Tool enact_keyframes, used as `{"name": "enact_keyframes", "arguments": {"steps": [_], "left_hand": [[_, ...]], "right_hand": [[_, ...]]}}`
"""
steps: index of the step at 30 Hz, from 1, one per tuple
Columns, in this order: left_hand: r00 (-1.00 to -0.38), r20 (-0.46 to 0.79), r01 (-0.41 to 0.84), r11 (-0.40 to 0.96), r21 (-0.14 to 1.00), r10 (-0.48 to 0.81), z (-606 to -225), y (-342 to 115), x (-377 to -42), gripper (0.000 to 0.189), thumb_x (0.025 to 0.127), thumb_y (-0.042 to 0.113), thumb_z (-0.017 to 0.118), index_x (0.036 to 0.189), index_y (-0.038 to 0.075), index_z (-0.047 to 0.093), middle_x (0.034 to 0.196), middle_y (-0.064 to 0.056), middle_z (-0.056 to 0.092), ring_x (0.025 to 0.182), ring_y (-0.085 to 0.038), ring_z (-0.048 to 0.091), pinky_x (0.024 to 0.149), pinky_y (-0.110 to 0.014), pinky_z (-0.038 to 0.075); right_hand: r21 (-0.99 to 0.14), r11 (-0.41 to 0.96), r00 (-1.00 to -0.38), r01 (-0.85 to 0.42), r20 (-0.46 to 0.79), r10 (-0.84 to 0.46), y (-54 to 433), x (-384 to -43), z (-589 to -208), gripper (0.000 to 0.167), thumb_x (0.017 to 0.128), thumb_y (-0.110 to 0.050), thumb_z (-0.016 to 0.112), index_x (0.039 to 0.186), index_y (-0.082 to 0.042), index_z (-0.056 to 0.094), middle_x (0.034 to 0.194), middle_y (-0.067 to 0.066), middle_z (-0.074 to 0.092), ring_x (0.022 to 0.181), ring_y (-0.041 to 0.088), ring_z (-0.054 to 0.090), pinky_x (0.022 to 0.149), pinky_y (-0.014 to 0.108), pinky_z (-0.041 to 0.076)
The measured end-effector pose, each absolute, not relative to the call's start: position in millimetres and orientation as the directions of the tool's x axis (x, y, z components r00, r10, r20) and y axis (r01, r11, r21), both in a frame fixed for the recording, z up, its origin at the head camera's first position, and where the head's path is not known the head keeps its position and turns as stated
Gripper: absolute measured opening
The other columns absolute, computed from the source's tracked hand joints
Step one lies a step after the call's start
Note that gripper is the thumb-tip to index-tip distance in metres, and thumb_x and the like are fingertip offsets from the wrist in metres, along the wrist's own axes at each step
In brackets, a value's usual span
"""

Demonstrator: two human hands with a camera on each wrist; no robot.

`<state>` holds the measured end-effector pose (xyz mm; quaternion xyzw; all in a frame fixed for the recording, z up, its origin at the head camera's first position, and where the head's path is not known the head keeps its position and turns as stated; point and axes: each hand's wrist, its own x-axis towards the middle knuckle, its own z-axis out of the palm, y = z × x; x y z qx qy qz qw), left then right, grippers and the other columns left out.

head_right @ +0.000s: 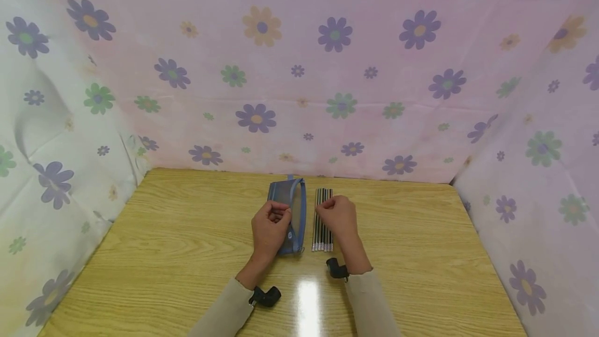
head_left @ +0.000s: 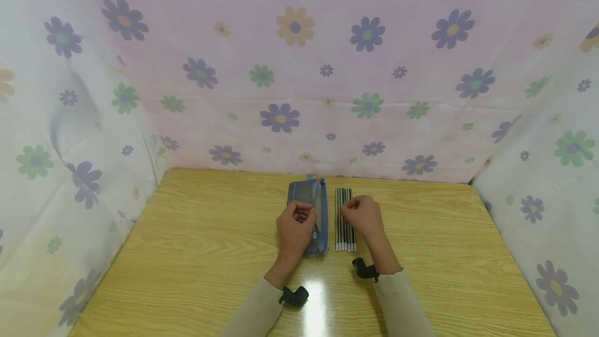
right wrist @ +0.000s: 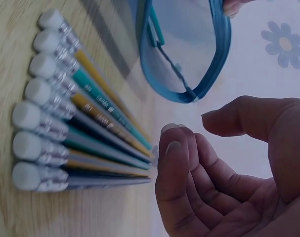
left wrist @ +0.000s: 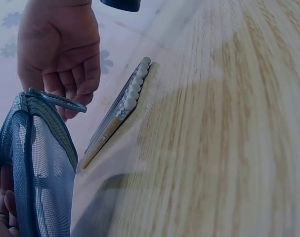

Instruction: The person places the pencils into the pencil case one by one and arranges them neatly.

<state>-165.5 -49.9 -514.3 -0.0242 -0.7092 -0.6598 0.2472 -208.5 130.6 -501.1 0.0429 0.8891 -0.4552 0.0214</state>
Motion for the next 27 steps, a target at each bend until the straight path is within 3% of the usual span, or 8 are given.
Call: {"name": "enact_keyframes", "arguments": {"steps": [11, 27], "left_hand": [[-0.871, 0.402, 0.374, 0.147, 0.916, -0.284, -516, -50, -165, 0.008, 0.088, -0.013, 0.072, 0.094, -0.009, 0.072, 0.079, -0.02, 0.071, 0.065, -0.036, 0.068, 0.059, -0.023, 0.054], [-0.871, 0.397, 0.375, 0.133, 0.918, -0.287, -513, -51, -165, 0.007, 0.087, -0.015, 0.071, 0.092, -0.012, 0.071, 0.077, -0.023, 0.07, 0.064, -0.041, 0.067, 0.057, -0.015, 0.049]], "right_hand": [[-0.744, 0.661, -0.995, 0.096, -0.052, 0.087, 141, -209, -506, 0.017, 0.093, -0.015, 0.073, 0.09, 0.001, 0.079, 0.083, 0.012, 0.075, 0.07, 0.023, 0.067, 0.06, 0.035, 0.054], [-0.678, 0.73, -0.995, 0.088, -0.027, 0.094, 149, -213, -518, 0.02, 0.092, -0.019, 0.077, 0.085, -0.001, 0.079, 0.082, 0.012, 0.075, 0.067, 0.023, 0.067, 0.061, 0.04, 0.056]]}}
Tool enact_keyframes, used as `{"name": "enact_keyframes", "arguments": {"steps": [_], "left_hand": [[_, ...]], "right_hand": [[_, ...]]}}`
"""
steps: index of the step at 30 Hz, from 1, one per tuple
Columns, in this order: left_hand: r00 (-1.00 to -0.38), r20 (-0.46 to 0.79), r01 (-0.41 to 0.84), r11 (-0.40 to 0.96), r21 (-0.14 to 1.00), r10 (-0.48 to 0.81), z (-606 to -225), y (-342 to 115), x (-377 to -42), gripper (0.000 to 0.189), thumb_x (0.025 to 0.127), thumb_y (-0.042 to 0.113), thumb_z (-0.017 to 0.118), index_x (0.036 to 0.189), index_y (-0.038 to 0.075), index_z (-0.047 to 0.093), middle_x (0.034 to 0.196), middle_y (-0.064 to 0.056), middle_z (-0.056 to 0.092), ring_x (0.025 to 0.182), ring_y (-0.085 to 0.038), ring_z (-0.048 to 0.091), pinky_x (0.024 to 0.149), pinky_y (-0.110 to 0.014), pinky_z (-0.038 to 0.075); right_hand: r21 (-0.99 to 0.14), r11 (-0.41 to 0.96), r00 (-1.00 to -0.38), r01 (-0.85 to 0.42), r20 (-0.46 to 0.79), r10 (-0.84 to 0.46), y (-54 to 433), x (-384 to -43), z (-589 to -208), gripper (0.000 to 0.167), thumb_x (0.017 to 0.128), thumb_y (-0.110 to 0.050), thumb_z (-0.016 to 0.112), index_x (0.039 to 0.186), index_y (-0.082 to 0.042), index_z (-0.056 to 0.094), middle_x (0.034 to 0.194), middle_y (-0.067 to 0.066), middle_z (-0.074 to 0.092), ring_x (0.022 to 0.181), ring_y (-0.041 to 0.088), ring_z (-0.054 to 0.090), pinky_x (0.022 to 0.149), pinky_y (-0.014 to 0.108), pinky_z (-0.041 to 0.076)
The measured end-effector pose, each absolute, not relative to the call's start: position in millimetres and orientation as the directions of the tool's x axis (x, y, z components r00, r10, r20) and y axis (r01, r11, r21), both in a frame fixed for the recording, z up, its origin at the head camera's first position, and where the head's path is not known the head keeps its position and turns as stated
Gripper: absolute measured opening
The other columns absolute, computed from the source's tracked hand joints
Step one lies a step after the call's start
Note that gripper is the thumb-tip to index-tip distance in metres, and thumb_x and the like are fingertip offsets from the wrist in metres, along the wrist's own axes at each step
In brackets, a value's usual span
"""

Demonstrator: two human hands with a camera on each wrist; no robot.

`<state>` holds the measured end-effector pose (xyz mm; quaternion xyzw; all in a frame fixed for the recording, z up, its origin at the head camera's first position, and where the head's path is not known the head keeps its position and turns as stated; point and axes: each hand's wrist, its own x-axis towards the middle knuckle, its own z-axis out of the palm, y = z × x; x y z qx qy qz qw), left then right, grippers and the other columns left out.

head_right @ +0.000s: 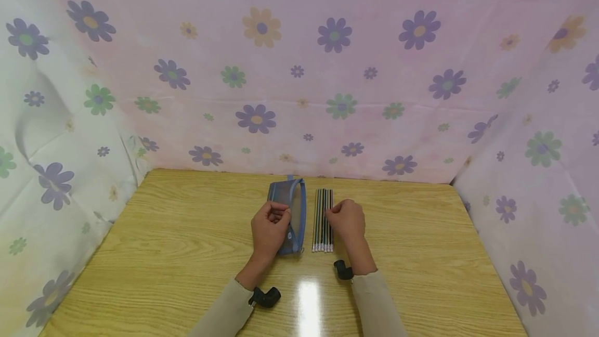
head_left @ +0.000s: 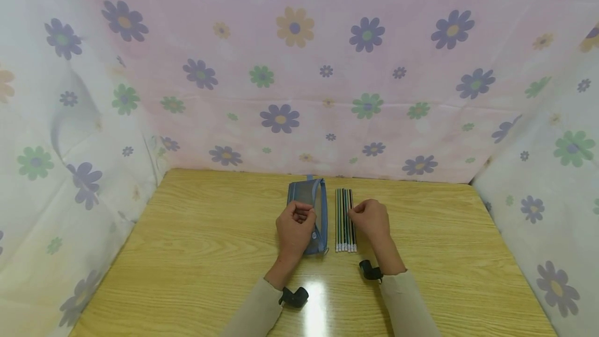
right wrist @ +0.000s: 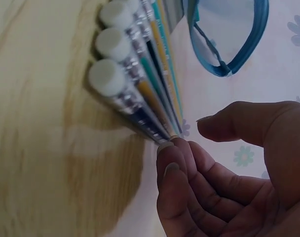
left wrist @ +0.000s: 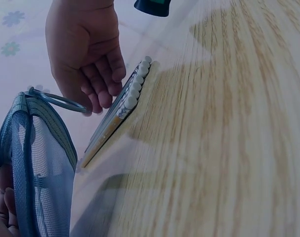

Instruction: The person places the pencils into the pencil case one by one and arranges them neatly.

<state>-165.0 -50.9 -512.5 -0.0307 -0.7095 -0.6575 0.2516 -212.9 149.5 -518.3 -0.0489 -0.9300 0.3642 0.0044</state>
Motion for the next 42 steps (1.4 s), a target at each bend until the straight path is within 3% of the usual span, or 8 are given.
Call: {"name": "enact_keyframes", "arguments": {"steps": [7, 14, 22, 36, 42], "left_hand": [[-0.871, 0.396, 0.373, 0.133, 0.918, -0.29, -512.1, -51.0, -164.0, 0.007, 0.087, -0.015, 0.071, 0.093, -0.011, 0.071, 0.077, -0.022, 0.07, 0.063, -0.039, 0.067, 0.057, -0.018, 0.05], [-0.871, 0.396, 0.373, 0.133, 0.918, -0.293, -514.1, -50.9, -164.7, 0.008, 0.087, -0.015, 0.071, 0.093, -0.01, 0.072, 0.078, -0.02, 0.071, 0.064, -0.035, 0.067, 0.059, -0.019, 0.052], [-0.871, 0.395, 0.372, 0.131, 0.919, -0.293, -514.5, -51.8, -165.5, 0.009, 0.086, -0.015, 0.071, 0.093, -0.009, 0.071, 0.078, -0.02, 0.071, 0.064, -0.034, 0.068, 0.059, -0.02, 0.052], [-0.867, 0.403, 0.379, 0.136, 0.915, -0.293, -513.3, -51.6, -165.6, 0.009, 0.086, -0.016, 0.07, 0.092, -0.01, 0.071, 0.077, -0.02, 0.071, 0.063, -0.036, 0.068, 0.058, -0.022, 0.053], [-0.866, 0.406, 0.382, 0.136, 0.914, -0.292, -513.8, -51.5, -165.8, 0.009, 0.086, -0.016, 0.07, 0.092, -0.01, 0.071, 0.078, -0.021, 0.071, 0.063, -0.035, 0.068, 0.058, -0.025, 0.054]], "right_hand": [[-0.634, 0.761, -0.99, 0.137, -0.068, 0.121, 150.7, -213.5, -521.7, 0.021, 0.093, -0.021, 0.078, 0.087, -0.001, 0.08, 0.085, 0.012, 0.076, 0.068, 0.022, 0.068, 0.061, 0.04, 0.057], [-0.61, 0.777, -0.987, 0.157, -0.086, 0.132, 150.3, -211.6, -521.4, 0.024, 0.093, -0.022, 0.078, 0.077, -0.004, 0.079, 0.074, 0.009, 0.073, 0.059, 0.02, 0.063, 0.05, 0.033, 0.049], [-0.599, 0.781, -0.984, 0.179, -0.109, 0.142, 147.8, -211.6, -523.8, 0.028, 0.093, -0.024, 0.076, 0.07, -0.007, 0.076, 0.066, 0.005, 0.069, 0.055, 0.019, 0.059, 0.048, 0.031, 0.044], [-0.579, 0.794, -0.983, 0.185, -0.102, 0.154, 145.5, -211.2, -525.4, 0.044, 0.089, -0.023, 0.073, 0.05, -0.015, 0.053, 0.046, -0.005, 0.044, 0.041, 0.012, 0.038, 0.039, 0.027, 0.028], [-0.563, 0.804, -0.982, 0.19, -0.113, 0.154, 144.6, -209.8, -523.1, 0.04, 0.088, -0.025, 0.073, 0.056, -0.014, 0.053, 0.05, -0.001, 0.05, 0.044, 0.015, 0.042, 0.04, 0.029, 0.031]]}}
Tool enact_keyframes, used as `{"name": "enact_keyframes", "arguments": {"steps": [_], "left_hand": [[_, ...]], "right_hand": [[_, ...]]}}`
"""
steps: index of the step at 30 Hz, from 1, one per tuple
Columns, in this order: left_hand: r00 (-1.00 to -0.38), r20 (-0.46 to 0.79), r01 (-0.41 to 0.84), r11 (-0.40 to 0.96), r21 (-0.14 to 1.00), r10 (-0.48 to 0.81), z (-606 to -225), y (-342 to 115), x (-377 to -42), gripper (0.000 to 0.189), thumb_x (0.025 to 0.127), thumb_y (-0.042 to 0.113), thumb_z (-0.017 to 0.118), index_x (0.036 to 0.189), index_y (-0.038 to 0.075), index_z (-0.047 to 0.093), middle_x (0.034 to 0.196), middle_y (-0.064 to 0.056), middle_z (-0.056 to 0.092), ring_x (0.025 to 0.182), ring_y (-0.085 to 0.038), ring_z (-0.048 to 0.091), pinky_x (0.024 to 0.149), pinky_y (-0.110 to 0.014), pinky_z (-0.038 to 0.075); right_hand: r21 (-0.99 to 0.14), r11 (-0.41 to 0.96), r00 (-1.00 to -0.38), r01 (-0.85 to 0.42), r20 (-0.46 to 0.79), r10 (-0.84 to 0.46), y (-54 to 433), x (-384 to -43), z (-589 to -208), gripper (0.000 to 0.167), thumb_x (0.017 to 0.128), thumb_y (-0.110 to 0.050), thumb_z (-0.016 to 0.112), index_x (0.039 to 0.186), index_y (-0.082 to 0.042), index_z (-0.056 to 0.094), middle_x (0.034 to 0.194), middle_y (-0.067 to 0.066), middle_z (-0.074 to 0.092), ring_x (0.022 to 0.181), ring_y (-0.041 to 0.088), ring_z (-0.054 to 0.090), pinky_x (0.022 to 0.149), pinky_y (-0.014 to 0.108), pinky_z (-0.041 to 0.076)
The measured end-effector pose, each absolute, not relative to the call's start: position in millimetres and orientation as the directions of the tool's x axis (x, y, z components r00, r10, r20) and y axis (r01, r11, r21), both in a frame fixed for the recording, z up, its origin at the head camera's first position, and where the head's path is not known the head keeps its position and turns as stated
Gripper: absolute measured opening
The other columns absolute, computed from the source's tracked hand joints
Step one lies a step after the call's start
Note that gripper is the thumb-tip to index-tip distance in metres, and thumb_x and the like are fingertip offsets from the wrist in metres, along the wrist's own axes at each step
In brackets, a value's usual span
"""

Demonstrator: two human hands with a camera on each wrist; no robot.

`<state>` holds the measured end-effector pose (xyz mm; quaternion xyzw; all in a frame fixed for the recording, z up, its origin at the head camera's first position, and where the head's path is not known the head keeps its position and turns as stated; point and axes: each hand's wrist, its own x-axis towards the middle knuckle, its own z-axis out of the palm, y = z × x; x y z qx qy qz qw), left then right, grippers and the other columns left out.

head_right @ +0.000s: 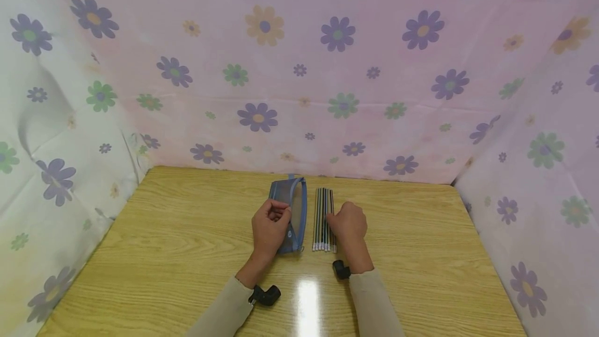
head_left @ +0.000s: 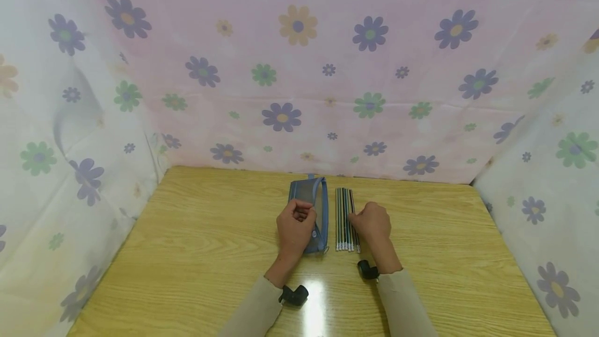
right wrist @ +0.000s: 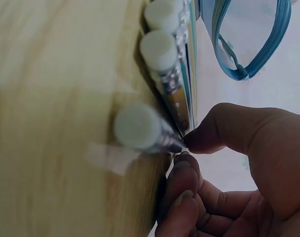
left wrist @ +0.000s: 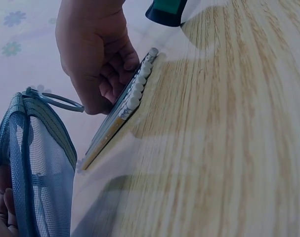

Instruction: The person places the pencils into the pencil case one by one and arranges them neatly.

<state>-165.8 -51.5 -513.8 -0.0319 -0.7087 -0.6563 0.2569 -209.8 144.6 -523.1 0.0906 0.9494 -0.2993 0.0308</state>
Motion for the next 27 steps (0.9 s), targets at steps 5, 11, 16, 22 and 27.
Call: {"name": "enact_keyframes", "arguments": {"steps": [5, 11, 16, 22, 27], "left_hand": [[-0.863, 0.413, 0.39, 0.136, 0.911, -0.291, -514, -52, -166, 0.01, 0.086, -0.016, 0.069, 0.093, -0.009, 0.071, 0.078, -0.021, 0.071, 0.063, -0.034, 0.068, 0.058, -0.025, 0.054], [-0.866, 0.408, 0.386, 0.134, 0.913, -0.288, -514, -52, -166, 0.009, 0.086, -0.016, 0.069, 0.093, -0.009, 0.071, 0.079, -0.021, 0.071, 0.063, -0.034, 0.068, 0.058, -0.023, 0.053], [-0.872, 0.393, 0.367, 0.14, 0.92, -0.292, -530, -52, -174, 0.008, 0.087, -0.015, 0.07, 0.093, -0.01, 0.071, 0.078, -0.021, 0.071, 0.063, -0.036, 0.067, 0.057, -0.02, 0.051], [-0.872, 0.398, 0.372, 0.142, 0.917, -0.286, -548, -55, -182, 0.01, 0.088, -0.009, 0.073, 0.094, 0.0, 0.074, 0.079, -0.012, 0.073, 0.064, -0.025, 0.068, 0.058, -0.022, 0.053], [-0.868, 0.41, 0.389, 0.129, 0.912, -0.282, -530, -54, -173, 0.01, 0.088, -0.01, 0.072, 0.094, -0.002, 0.074, 0.079, -0.015, 0.072, 0.064, -0.029, 0.069, 0.058, -0.024, 0.055]], "right_hand": [[-0.556, 0.804, -0.977, 0.21, -0.141, 0.158, 144, -210, -522, 0.038, 0.09, -0.026, 0.073, 0.06, -0.013, 0.053, 0.052, 0.0, 0.05, 0.044, 0.016, 0.043, 0.04, 0.029, 0.031], [-0.566, 0.798, -0.978, 0.208, -0.134, 0.16, 145, -211, -524, 0.041, 0.089, -0.026, 0.073, 0.059, -0.015, 0.047, 0.051, -0.002, 0.045, 0.044, 0.014, 0.039, 0.04, 0.028, 0.029], [-0.582, 0.789, -0.981, 0.195, -0.125, 0.15, 147, -213, -528, 0.045, 0.087, -0.023, 0.072, 0.053, -0.018, 0.043, 0.046, -0.006, 0.037, 0.041, 0.012, 0.032, 0.039, 0.027, 0.025], [-0.603, 0.78, -0.985, 0.17, -0.122, 0.12, 150, -213, -528, 0.049, 0.089, -0.025, 0.073, 0.049, -0.018, 0.045, 0.044, -0.006, 0.037, 0.04, 0.012, 0.032, 0.04, 0.027, 0.027], [-0.625, 0.765, -0.988, 0.155, -0.113, 0.108, 151, -211, -523, 0.052, 0.09, -0.027, 0.076, 0.048, -0.017, 0.048, 0.043, -0.006, 0.04, 0.04, 0.011, 0.033, 0.04, 0.026, 0.029]]}}
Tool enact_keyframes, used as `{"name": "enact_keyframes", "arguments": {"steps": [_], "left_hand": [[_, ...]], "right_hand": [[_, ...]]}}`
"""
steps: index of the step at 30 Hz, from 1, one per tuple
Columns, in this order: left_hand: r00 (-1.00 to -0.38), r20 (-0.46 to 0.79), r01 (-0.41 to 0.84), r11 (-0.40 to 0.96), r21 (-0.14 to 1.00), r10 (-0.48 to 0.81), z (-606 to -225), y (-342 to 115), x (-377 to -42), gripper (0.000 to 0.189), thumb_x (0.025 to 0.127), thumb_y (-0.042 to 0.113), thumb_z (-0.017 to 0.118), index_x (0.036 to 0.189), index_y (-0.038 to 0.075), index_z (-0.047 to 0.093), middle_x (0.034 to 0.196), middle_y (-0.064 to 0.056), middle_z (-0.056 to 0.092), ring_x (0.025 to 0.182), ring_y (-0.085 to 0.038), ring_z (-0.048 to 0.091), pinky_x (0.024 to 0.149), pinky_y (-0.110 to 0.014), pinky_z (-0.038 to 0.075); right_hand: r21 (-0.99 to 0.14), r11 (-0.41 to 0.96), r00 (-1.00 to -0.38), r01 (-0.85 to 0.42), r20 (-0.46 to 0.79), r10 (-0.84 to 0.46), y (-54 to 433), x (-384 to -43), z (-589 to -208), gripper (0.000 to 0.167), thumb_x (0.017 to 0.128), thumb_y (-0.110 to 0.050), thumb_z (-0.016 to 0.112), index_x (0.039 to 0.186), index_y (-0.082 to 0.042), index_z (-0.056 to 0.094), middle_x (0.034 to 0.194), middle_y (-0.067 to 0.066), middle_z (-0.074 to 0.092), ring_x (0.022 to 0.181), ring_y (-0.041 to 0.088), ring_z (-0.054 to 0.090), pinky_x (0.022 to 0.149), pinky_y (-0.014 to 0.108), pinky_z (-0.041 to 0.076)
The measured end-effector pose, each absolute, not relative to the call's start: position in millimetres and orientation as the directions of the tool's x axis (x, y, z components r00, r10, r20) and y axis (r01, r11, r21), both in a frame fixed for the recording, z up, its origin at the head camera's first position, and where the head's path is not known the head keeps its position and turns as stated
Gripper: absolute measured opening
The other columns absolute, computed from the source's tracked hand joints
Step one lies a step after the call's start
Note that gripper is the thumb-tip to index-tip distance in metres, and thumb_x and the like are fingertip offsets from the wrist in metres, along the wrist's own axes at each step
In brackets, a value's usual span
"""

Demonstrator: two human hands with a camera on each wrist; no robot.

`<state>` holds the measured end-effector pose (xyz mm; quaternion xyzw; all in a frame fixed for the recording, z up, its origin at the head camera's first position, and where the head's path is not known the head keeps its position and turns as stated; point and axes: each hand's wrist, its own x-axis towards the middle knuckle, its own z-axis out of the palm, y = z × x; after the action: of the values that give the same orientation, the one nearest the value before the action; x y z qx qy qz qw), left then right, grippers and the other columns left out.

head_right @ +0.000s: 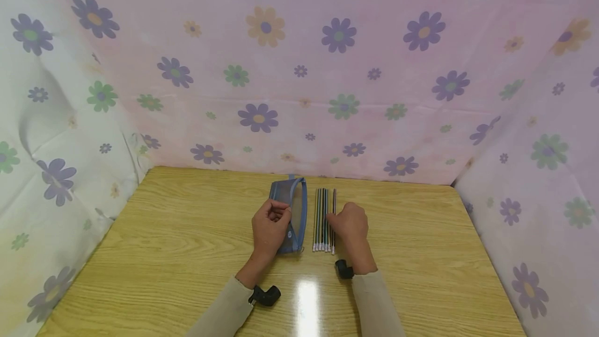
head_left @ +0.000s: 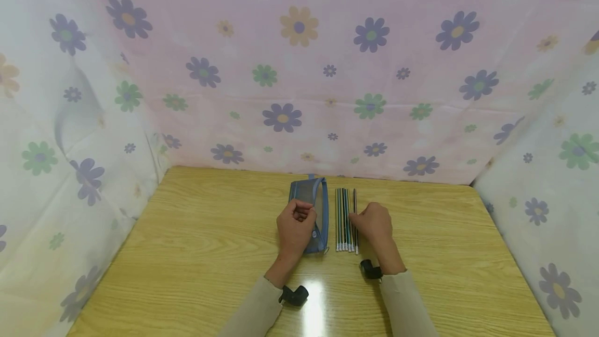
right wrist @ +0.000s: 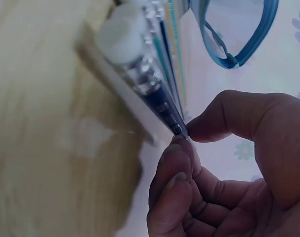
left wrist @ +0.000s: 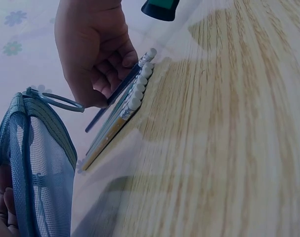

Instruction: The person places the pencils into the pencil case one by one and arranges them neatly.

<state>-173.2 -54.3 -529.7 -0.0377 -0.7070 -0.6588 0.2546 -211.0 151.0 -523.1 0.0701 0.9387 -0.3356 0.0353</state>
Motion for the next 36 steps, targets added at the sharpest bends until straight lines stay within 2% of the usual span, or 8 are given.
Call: {"name": "enact_keyframes", "arguments": {"steps": [3, 9, 19, 25, 30, 36], "left_hand": [[-0.861, 0.417, 0.394, 0.135, 0.909, -0.291, -514, -52, -166, 0.01, 0.086, -0.016, 0.069, 0.093, -0.009, 0.071, 0.078, -0.02, 0.071, 0.063, -0.035, 0.068, 0.058, -0.025, 0.055], [-0.862, 0.412, 0.392, 0.128, 0.911, -0.294, -512, -52, -166, 0.009, 0.085, -0.017, 0.069, 0.092, -0.011, 0.071, 0.078, -0.023, 0.071, 0.063, -0.036, 0.068, 0.057, -0.026, 0.055], [-0.868, 0.395, 0.375, 0.127, 0.918, -0.301, -511, -53, -166, 0.009, 0.085, -0.017, 0.069, 0.092, -0.011, 0.071, 0.078, -0.023, 0.071, 0.063, -0.035, 0.068, 0.059, -0.02, 0.053], [-0.866, 0.398, 0.376, 0.13, 0.918, -0.304, -511, -52, -167, 0.009, 0.085, -0.017, 0.069, 0.092, -0.01, 0.071, 0.077, -0.022, 0.071, 0.063, -0.035, 0.068, 0.058, -0.021, 0.053], [-0.869, 0.392, 0.371, 0.127, 0.92, -0.301, -512, -52, -168, 0.009, 0.086, -0.016, 0.069, 0.092, -0.01, 0.071, 0.078, -0.022, 0.071, 0.063, -0.034, 0.068, 0.059, -0.023, 0.053], [-0.875, 0.378, 0.353, 0.135, 0.926, -0.301, -531, -52, -177, 0.007, 0.087, -0.016, 0.07, 0.093, -0.011, 0.071, 0.078, -0.022, 0.071, 0.063, -0.035, 0.068, 0.058, -0.023, 0.052]], "right_hand": [[-0.632, 0.758, -0.987, 0.16, -0.119, 0.108, 151, -210, -519, 0.053, 0.091, -0.028, 0.077, 0.047, -0.016, 0.049, 0.043, -0.006, 0.04, 0.04, 0.011, 0.033, 0.04, 0.026, 0.028], [-0.639, 0.754, -0.987, 0.154, -0.129, 0.093, 149, -208, -509, 0.051, 0.093, -0.028, 0.074, 0.048, -0.015, 0.052, 0.045, -0.006, 0.043, 0.042, 0.012, 0.036, 0.042, 0.027, 0.03], [-0.673, 0.73, -0.992, 0.117, -0.112, 0.056, 144, -205, -502, 0.041, 0.092, -0.024, 0.074, 0.056, -0.008, 0.067, 0.05, -0.001, 0.059, 0.047, 0.016, 0.052, 0.047, 0.029, 0.039], [-0.684, 0.721, -0.992, 0.112, -0.113, 0.046, 142, -206, -501, 0.042, 0.092, -0.023, 0.075, 0.054, -0.01, 0.063, 0.05, 0.0, 0.057, 0.046, 0.016, 0.05, 0.048, 0.029, 0.038], [-0.705, 0.704, -0.995, 0.086, -0.096, 0.025, 140, -207, -501, 0.039, 0.092, -0.021, 0.075, 0.057, -0.007, 0.067, 0.05, 0.0, 0.059, 0.046, 0.016, 0.052, 0.048, 0.029, 0.04], [-0.724, 0.687, -0.997, 0.057, -0.083, -0.005, 136, -207, -499, 0.046, 0.093, -0.019, 0.074, 0.05, -0.011, 0.057, 0.045, -0.002, 0.052, 0.043, 0.014, 0.044, 0.048, 0.028, 0.035]]}}
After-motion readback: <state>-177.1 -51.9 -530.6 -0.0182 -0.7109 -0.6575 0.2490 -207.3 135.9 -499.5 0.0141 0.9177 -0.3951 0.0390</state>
